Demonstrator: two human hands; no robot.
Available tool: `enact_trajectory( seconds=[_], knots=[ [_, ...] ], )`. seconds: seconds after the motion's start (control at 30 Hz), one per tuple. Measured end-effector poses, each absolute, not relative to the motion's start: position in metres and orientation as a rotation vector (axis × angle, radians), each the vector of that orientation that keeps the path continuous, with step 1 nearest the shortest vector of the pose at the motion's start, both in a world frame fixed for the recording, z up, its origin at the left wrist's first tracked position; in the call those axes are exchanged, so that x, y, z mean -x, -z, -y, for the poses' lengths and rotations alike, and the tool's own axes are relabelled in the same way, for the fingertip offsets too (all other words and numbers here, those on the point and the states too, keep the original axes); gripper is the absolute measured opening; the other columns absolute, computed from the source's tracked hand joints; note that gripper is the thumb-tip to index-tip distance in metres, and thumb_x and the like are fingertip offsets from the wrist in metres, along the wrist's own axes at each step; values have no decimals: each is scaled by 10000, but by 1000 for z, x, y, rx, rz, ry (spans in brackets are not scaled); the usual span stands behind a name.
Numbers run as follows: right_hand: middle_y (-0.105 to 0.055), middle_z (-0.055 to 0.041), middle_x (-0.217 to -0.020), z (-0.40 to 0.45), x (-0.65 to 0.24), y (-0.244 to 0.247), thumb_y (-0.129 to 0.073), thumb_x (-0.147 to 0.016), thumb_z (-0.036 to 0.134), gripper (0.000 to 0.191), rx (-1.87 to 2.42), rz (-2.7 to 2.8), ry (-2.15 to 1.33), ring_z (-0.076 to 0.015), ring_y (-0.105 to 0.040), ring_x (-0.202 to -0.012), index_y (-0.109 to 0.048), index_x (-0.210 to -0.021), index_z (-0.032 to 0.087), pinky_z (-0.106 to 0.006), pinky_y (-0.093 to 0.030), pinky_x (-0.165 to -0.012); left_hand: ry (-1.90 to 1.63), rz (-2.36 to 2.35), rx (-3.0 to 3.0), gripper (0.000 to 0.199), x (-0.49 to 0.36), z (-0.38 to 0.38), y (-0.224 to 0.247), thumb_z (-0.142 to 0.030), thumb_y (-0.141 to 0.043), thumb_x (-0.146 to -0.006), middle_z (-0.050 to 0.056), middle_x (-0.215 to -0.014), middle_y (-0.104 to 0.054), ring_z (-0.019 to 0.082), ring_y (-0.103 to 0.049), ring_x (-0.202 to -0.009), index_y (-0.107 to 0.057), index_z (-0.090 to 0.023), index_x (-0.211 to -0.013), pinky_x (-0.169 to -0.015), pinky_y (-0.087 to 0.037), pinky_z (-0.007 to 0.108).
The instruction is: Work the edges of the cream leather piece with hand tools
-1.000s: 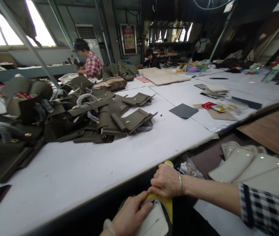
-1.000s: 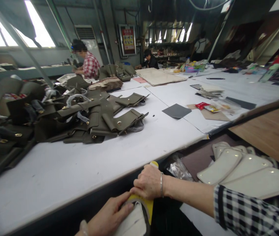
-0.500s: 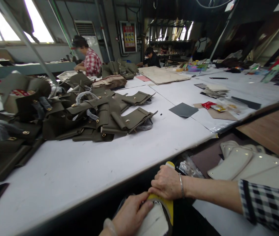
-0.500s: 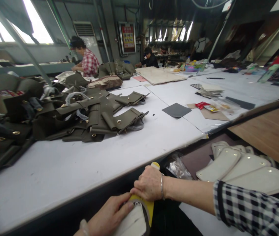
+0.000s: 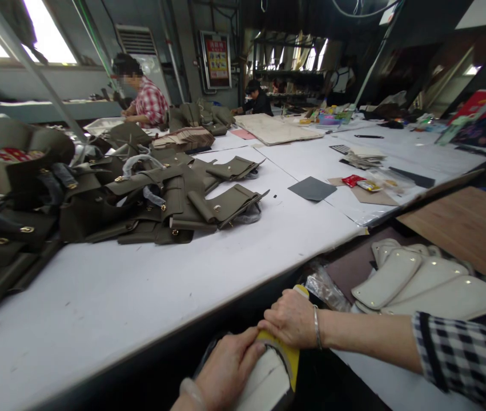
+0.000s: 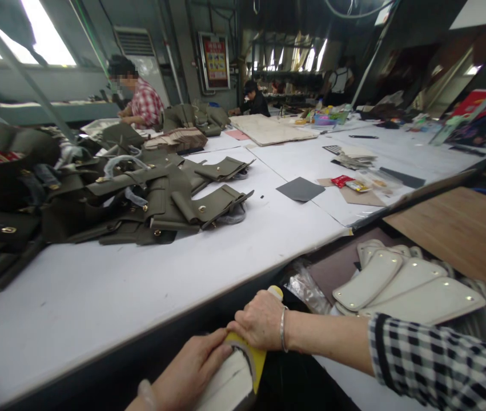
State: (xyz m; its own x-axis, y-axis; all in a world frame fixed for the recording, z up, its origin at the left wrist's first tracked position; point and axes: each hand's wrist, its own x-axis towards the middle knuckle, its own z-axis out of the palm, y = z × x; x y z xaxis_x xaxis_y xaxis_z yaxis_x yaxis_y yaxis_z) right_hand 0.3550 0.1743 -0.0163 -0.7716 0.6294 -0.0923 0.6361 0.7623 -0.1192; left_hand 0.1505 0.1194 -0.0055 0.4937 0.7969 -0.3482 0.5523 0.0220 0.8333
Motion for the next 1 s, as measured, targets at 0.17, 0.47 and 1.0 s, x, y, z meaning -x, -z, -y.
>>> enact_trajectory(
  seconds=[0.17,0.47,1.0],
  knots=[
    [-712,-64,-690,-163,-355,16,-248,-1021,445,523,-1118,-2848,232,-192,-640,-585,-623,-759,193,-308,-215,-546,-288,-1149,-1735,332,-149,-117,8,-437,-382,-988,13,-941,-724,197,-664,-854,-664,-263,-1009,-764,-441,254],
    [-718,-79,-713,-134,-351,10,-202,-1024,446,550,-1318,-2731,300,-216,-655,-595,-621,-772,195,-321,-161,-546,-338,-1055,-1578,452,-146,-114,4,-499,-351,-975,11,-922,-712,199,-616,-859,-701,-218,-923,-802,-422,279],
    [-370,34,-540,-123,-389,29,95,-911,671,760,-1920,-2074,1656,-110,-346,-450,-480,-751,200,-263,-281,-473,-280,-1081,-1261,224,-152,-154,28,-341,-619,-662,-21,-564,-513,112,-333,-554,-695,-140,-599,-558,-291,274]
  ],
)
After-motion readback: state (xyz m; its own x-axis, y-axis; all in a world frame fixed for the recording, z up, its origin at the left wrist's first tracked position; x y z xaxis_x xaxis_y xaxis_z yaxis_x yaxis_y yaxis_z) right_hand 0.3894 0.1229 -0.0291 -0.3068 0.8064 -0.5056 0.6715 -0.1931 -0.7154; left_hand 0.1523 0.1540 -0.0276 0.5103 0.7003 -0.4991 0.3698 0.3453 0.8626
